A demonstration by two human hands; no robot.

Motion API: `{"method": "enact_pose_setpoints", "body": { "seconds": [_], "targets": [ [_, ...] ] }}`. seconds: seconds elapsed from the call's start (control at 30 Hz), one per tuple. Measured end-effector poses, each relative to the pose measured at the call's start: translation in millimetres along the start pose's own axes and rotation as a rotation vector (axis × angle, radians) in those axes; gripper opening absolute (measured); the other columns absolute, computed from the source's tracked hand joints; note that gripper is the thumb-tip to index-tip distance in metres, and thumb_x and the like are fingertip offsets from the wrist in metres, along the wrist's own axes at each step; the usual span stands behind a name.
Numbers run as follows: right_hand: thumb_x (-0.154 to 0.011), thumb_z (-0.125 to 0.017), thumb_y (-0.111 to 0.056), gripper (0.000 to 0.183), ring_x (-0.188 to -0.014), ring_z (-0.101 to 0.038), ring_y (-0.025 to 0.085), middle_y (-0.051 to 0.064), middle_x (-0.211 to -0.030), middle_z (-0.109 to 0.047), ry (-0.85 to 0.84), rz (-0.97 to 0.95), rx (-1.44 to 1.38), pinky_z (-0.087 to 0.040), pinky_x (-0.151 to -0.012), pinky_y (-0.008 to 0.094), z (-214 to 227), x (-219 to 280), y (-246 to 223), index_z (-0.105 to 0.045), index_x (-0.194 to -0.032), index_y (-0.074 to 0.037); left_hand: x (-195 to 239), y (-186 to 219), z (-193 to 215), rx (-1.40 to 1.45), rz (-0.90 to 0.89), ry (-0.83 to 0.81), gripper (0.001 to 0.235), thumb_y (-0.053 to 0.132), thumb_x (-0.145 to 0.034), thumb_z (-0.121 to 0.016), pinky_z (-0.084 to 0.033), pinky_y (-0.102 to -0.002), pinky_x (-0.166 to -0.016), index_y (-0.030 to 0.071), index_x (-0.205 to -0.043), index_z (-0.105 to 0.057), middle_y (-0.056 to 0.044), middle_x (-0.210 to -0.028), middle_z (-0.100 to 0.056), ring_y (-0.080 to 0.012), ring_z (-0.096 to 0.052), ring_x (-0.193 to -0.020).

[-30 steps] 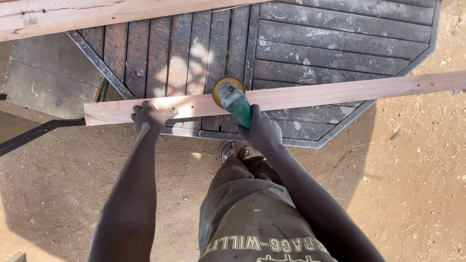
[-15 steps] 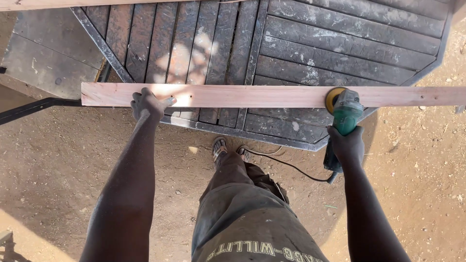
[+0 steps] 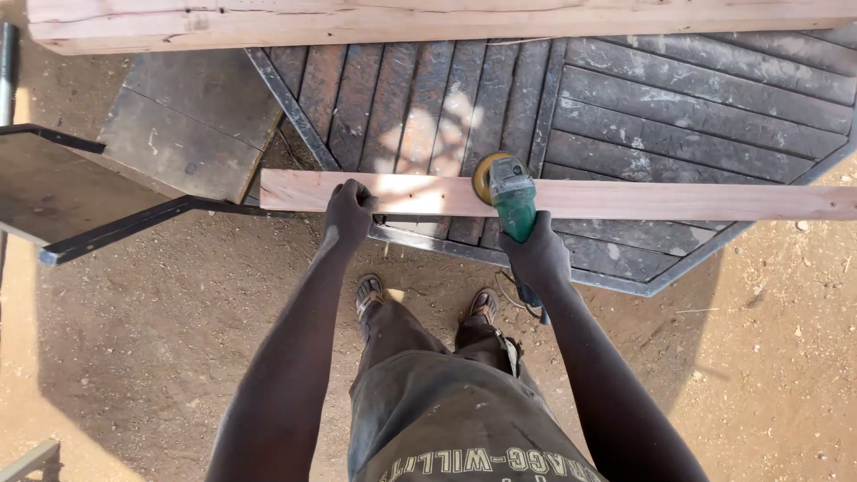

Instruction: Sanding a wooden plank using an angle grinder with a sanding disc on a workshop table.

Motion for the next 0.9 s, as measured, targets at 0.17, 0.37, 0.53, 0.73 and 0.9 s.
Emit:
{"method": "enact_pose_setpoints", "body": {
  "seconds": [0.17, 0.37, 0.53, 0.73, 0.9],
  "targets": [
    [-0.084, -0.066, -0.05, 0.06, -0.109, -0.064, 0.056, 0.031, -0.11, -0.067, -0.048, 0.063, -0.004, -0.05, -0.091, 0.067, -77, 17, -82, -0.042, -0.123, -0.011, 12, -66, 105, 0.005, 0.28, 0.41, 0.027, 0.034, -0.103, -0.055, -0.048, -0.055, -0.098, 0.018, -0.123, -0.047, -0.014, -0.123, -0.049, -0.038, -0.049, -0.124],
    [-0.085, -0.068, -0.049, 0.058, -0.11, -0.066, 0.052, 0.028, -0.111, -0.068, -0.097, 0.174, 0.084, -0.052, -0.092, 0.064, -136, 46, -177, -0.044, -0.121, -0.011, 10, -105, 153, 0.989, 0.47, 0.079, 0.08, 0.065, -0.106, -0.024, -0.019, -0.055, -0.124, 0.003, -0.156, -0.035, -0.025, -0.154, -0.051, -0.0425, -0.04, -0.149],
    [-0.09, -0.066, -0.042, 0.053, -0.103, -0.069, 0.052, 0.028, -0.108, -0.068, -0.136, 0.305, 0.17, -0.054, -0.088, 0.065, -167, 62, -229, -0.041, -0.125, -0.011, 15, -98, 166, 1.302, 0.53, -0.066, 0.099, 0.078, -0.1, -0.008, -0.008, -0.061, -0.126, 0.004, -0.164, -0.016, -0.023, -0.16, -0.046, -0.0458, -0.031, -0.154],
    [-0.089, -0.067, -0.048, 0.059, -0.101, -0.069, 0.053, 0.028, -0.109, -0.067, -0.118, 0.31, 0.221, -0.055, -0.087, 0.065, -166, 57, -220, -0.039, -0.126, -0.011, -14, -150, 152, 1.366, 0.568, -0.11, 0.101, 0.082, -0.097, -0.008, -0.007, -0.062, -0.125, 0.007, -0.165, -0.013, -0.018, -0.156, -0.052, -0.0451, -0.039, -0.149],
    [-0.088, -0.068, -0.049, 0.062, -0.105, -0.066, 0.056, 0.03, -0.11, -0.066, 0.003, 0.043, 0.035, -0.051, -0.087, 0.067, -148, 60, -176, -0.04, -0.128, -0.011, -28, -158, 114, 1.438, 0.576, -0.272, 0.107, 0.082, -0.096, -0.004, 0.0, -0.062, -0.126, 0.001, -0.165, -0.016, -0.023, -0.166, -0.033, -0.0511, -0.026, -0.152]
  ]
}}
Point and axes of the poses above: each hand's wrist, its own x-axis away from the middle knuckle, its own z-axis out of the back of the hand, y = z × x, the point moved 2 cm from there along -x, towards the middle knuckle
